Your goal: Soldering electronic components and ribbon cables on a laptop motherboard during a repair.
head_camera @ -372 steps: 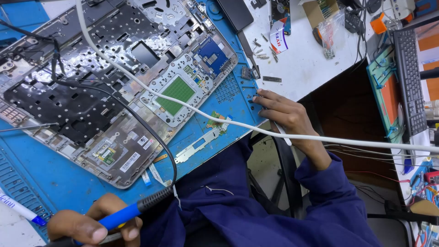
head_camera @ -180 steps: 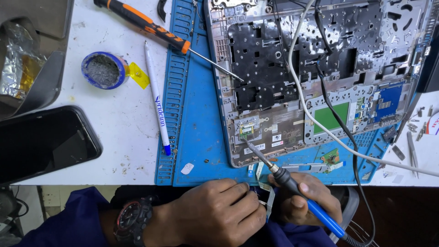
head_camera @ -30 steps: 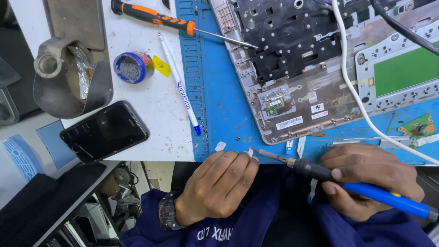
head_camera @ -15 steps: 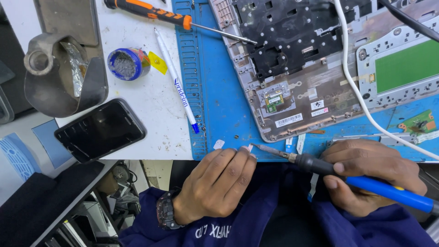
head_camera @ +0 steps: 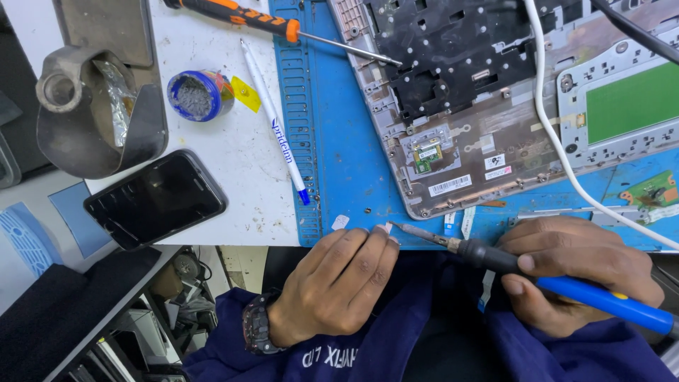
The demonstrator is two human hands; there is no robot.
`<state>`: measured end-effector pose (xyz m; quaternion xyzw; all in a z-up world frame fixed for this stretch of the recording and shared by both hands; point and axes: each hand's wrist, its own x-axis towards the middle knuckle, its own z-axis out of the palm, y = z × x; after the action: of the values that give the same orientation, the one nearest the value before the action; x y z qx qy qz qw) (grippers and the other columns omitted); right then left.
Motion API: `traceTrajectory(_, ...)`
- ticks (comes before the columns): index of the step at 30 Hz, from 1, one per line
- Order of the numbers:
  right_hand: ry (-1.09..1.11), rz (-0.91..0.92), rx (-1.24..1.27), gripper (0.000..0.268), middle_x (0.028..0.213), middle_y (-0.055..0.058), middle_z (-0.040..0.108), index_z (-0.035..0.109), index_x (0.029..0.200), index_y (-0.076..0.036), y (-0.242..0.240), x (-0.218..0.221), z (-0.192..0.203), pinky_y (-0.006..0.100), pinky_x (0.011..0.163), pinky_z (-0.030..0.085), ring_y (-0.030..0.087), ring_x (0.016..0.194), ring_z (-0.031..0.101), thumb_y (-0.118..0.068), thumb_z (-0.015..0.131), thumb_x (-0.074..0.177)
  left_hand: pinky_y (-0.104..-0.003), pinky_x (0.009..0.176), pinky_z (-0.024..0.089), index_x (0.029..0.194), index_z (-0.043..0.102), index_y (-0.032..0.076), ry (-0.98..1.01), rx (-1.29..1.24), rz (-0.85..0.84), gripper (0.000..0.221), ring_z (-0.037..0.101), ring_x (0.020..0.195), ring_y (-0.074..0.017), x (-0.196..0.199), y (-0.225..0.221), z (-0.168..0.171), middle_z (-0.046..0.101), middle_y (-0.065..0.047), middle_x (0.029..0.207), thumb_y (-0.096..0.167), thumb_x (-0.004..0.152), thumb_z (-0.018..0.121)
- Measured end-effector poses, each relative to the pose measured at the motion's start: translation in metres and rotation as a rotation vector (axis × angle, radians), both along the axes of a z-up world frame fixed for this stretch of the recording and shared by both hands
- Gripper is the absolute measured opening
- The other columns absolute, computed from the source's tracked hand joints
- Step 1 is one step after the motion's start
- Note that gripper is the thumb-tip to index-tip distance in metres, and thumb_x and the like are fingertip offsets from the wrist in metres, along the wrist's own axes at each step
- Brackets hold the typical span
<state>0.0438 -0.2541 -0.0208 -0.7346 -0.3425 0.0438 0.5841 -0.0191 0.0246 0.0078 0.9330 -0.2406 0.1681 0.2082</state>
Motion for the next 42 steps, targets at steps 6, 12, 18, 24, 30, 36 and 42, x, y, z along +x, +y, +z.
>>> traceTrajectory(6,0.006,-0.039,-0.001,0.02,0.067,0.009,0.064,0.053,0.099,-0.007,-0.001,-0.002,-0.003,0.031,0.055,0.067,0.018,0.055,0.07,-0.009,0.069,0.087,-0.027,0.071,0.062,0.097,0.075,0.004,-0.004,0.001,0.011,0.005,0.067,0.085,-0.0167,0.0,-0.001,-0.001,0.073,-0.007,0.094,-0.001,0.098,0.075)
traceTrajectory(12,-0.011,-0.011,0.0,0.021,0.069,0.008,0.064,0.053,0.102,-0.006,0.0,0.0,0.0,0.031,0.056,0.07,0.019,0.057,0.074,-0.012,0.068,0.09,-0.027,0.071,0.062,0.096,0.075,0.004,-0.01,0.01,0.021,0.006,0.067,0.085,-0.0164,0.0,-0.002,-0.001,0.073,-0.007,0.094,-0.002,0.098,0.075)
traceTrajectory(18,-0.019,0.0,0.016,0.022,0.067,0.01,0.067,0.055,0.098,-0.003,0.008,0.006,0.004,0.029,0.053,0.068,0.02,0.055,0.075,-0.009,0.072,0.086,-0.027,0.071,0.061,0.097,0.075,0.004,-0.004,0.014,0.015,0.006,0.066,0.084,-0.0166,0.001,-0.002,0.0,0.072,-0.007,0.094,-0.001,0.099,0.075)
traceTrajectory(24,0.026,0.003,-0.004,0.022,0.066,0.01,0.066,0.054,0.097,-0.003,0.006,0.006,0.005,0.03,0.053,0.068,0.021,0.055,0.075,-0.007,0.071,0.085,-0.027,0.072,0.061,0.097,0.075,0.004,-0.006,0.017,0.009,0.006,0.066,0.085,-0.0167,0.001,-0.001,0.0,0.073,-0.007,0.094,-0.002,0.099,0.074)
traceTrajectory(30,0.006,-0.014,-0.011,0.022,0.067,0.009,0.064,0.054,0.098,-0.003,0.0,0.001,0.0,0.032,0.053,0.07,0.022,0.056,0.076,-0.012,0.07,0.086,-0.026,0.071,0.061,0.096,0.075,0.004,-0.011,0.015,0.015,0.007,0.065,0.086,-0.0166,0.001,-0.002,0.0,0.072,-0.007,0.094,-0.002,0.099,0.074)
traceTrajectory(36,0.036,-0.02,0.001,0.022,0.066,0.01,0.066,0.054,0.096,-0.003,0.006,0.004,0.005,0.03,0.052,0.068,0.021,0.054,0.075,-0.008,0.071,0.085,-0.027,0.072,0.062,0.097,0.076,0.004,-0.005,0.012,0.012,0.005,0.066,0.086,-0.0165,0.0,-0.001,-0.001,0.073,-0.007,0.095,-0.001,0.098,0.075)
traceTrajectory(42,0.102,0.091,0.08,0.022,0.067,0.004,0.061,0.047,0.115,-0.013,-0.027,0.005,-0.008,0.033,0.058,0.063,0.018,0.051,0.054,-0.018,0.058,0.098,-0.028,0.072,0.062,0.099,0.075,0.005,-0.023,-0.018,-0.003,0.005,0.068,0.085,-0.0172,0.002,-0.001,0.002,0.072,-0.008,0.095,0.001,0.098,0.078)
